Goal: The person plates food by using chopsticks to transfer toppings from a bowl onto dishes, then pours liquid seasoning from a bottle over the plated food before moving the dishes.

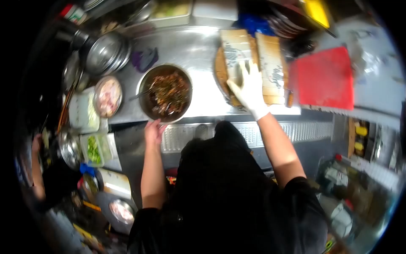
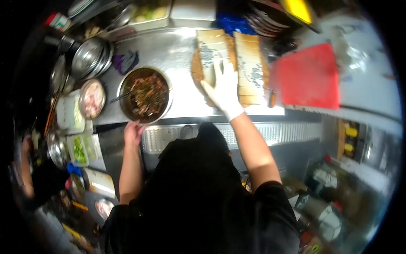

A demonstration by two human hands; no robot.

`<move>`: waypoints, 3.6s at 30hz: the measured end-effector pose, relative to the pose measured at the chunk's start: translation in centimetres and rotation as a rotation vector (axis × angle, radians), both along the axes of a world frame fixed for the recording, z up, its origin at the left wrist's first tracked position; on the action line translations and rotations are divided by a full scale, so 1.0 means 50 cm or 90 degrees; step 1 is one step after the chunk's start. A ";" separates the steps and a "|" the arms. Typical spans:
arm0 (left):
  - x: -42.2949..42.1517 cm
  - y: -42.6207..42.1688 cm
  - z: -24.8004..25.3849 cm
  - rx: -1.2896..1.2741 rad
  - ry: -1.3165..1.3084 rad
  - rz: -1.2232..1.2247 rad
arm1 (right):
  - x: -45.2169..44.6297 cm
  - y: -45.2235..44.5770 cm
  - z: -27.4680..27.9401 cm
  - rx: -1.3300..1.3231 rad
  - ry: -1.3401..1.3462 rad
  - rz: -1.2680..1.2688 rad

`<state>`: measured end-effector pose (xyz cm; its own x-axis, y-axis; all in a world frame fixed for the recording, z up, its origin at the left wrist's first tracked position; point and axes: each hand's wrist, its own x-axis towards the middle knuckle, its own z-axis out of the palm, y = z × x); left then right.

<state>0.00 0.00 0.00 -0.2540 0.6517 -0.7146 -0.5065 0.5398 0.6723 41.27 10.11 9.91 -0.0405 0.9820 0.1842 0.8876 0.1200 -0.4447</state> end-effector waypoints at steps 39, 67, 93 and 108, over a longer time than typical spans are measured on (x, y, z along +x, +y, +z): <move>0.179 0.218 0.202 0.119 0.016 -0.122 | -0.159 0.223 0.199 0.113 0.147 0.223; 0.226 0.273 0.169 0.124 0.001 -0.165 | 0.042 0.208 0.290 -0.145 0.699 0.071; 0.256 0.266 0.183 0.146 0.002 -0.152 | 0.094 0.215 0.156 -0.183 0.959 -0.172; 0.242 0.271 0.162 0.137 0.008 -0.141 | 0.248 0.210 0.247 -0.100 0.909 -0.180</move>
